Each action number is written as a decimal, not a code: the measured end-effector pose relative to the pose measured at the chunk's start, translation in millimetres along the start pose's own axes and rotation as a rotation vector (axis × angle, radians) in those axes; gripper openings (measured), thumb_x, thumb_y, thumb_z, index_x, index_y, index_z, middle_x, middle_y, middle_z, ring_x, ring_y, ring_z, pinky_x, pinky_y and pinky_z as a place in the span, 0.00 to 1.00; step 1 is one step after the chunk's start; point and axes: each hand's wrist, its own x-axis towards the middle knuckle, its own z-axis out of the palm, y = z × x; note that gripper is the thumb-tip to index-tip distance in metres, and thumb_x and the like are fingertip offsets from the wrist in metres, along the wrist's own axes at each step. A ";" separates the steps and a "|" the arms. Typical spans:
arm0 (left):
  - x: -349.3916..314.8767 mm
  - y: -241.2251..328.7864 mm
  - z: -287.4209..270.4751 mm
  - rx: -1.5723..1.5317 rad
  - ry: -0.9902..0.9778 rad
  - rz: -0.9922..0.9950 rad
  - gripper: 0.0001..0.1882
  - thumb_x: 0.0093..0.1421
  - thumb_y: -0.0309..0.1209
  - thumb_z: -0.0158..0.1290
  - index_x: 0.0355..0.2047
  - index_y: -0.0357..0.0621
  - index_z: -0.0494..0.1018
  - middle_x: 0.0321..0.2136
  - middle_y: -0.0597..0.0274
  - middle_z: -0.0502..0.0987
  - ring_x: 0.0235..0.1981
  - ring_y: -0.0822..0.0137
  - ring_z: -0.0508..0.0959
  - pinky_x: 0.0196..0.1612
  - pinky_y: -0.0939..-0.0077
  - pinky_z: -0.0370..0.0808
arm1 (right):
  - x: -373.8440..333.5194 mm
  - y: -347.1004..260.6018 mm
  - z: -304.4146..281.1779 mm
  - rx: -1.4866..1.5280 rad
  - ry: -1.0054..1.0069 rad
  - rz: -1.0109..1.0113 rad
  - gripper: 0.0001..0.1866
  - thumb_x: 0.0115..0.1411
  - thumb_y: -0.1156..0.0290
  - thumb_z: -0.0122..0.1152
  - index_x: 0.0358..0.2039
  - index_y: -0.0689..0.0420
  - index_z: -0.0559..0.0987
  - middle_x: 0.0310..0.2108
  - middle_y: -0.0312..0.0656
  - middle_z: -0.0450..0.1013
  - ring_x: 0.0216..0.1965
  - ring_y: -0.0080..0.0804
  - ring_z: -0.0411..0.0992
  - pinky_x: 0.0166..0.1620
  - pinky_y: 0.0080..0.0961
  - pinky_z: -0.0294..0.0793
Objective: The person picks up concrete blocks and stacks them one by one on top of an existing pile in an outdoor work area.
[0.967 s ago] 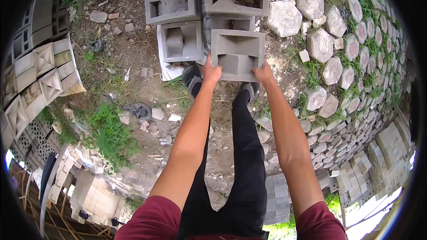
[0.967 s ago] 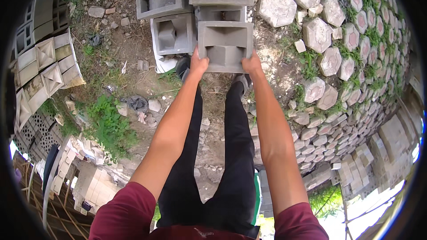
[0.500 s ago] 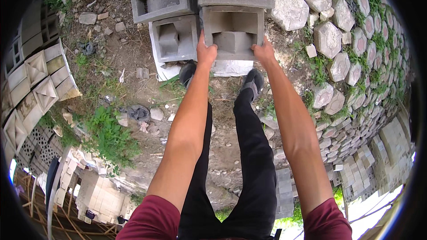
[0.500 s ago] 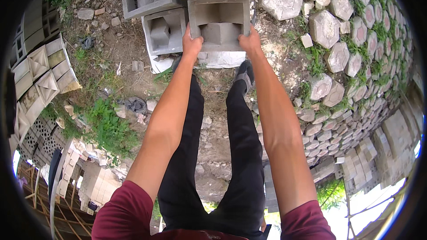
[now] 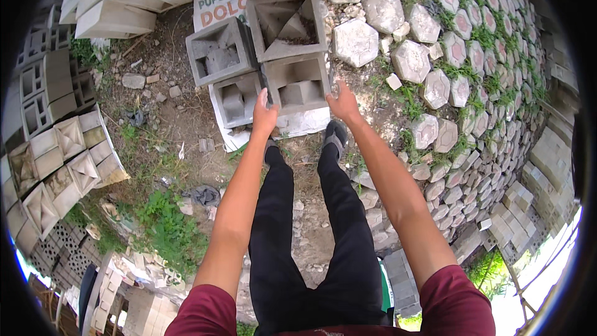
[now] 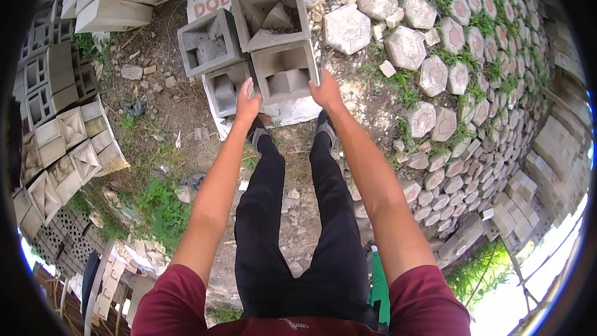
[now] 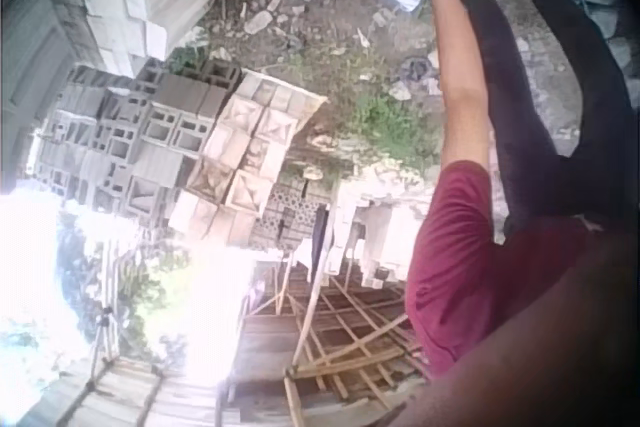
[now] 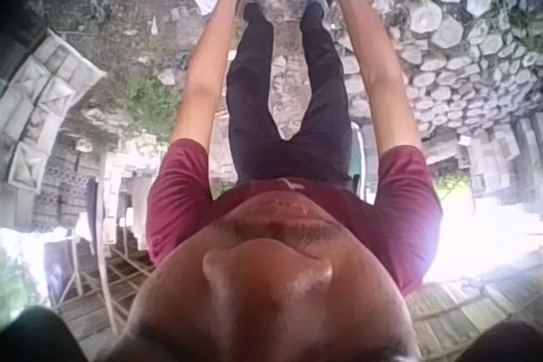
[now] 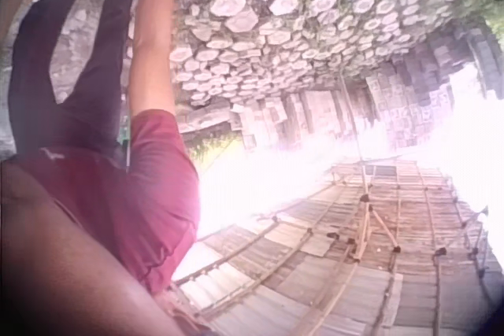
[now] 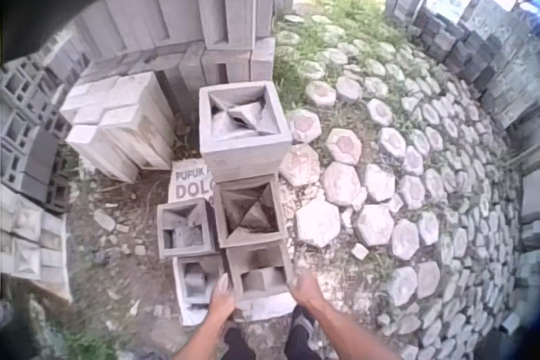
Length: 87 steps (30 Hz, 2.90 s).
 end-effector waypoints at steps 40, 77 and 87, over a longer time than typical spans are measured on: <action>-382.1 507.9 203.1 0.039 -0.675 0.254 0.13 0.61 0.24 0.46 0.46 0.40 0.73 0.41 0.62 0.79 0.42 0.71 0.77 0.41 0.77 0.73 | -425.6 -9.7 -489.3 0.612 0.679 0.089 0.20 0.58 0.62 0.61 0.46 0.62 0.76 0.33 0.46 0.78 0.35 0.33 0.77 0.40 0.29 0.74; -130.8 883.5 658.4 0.262 -1.035 0.459 0.16 0.60 0.27 0.46 0.49 0.40 0.71 0.44 0.61 0.77 0.43 0.71 0.76 0.44 0.75 0.72 | -154.1 65.1 -893.7 1.042 0.882 0.198 0.18 0.63 0.69 0.55 0.50 0.64 0.73 0.39 0.42 0.78 0.36 0.25 0.77 0.38 0.21 0.75; -101.5 902.5 771.8 0.231 -0.955 0.313 0.14 0.60 0.26 0.47 0.47 0.42 0.72 0.42 0.63 0.78 0.41 0.71 0.77 0.42 0.75 0.73 | -64.3 157.9 -984.5 1.037 0.905 0.196 0.17 0.60 0.69 0.59 0.46 0.67 0.75 0.33 0.42 0.78 0.32 0.24 0.76 0.37 0.22 0.75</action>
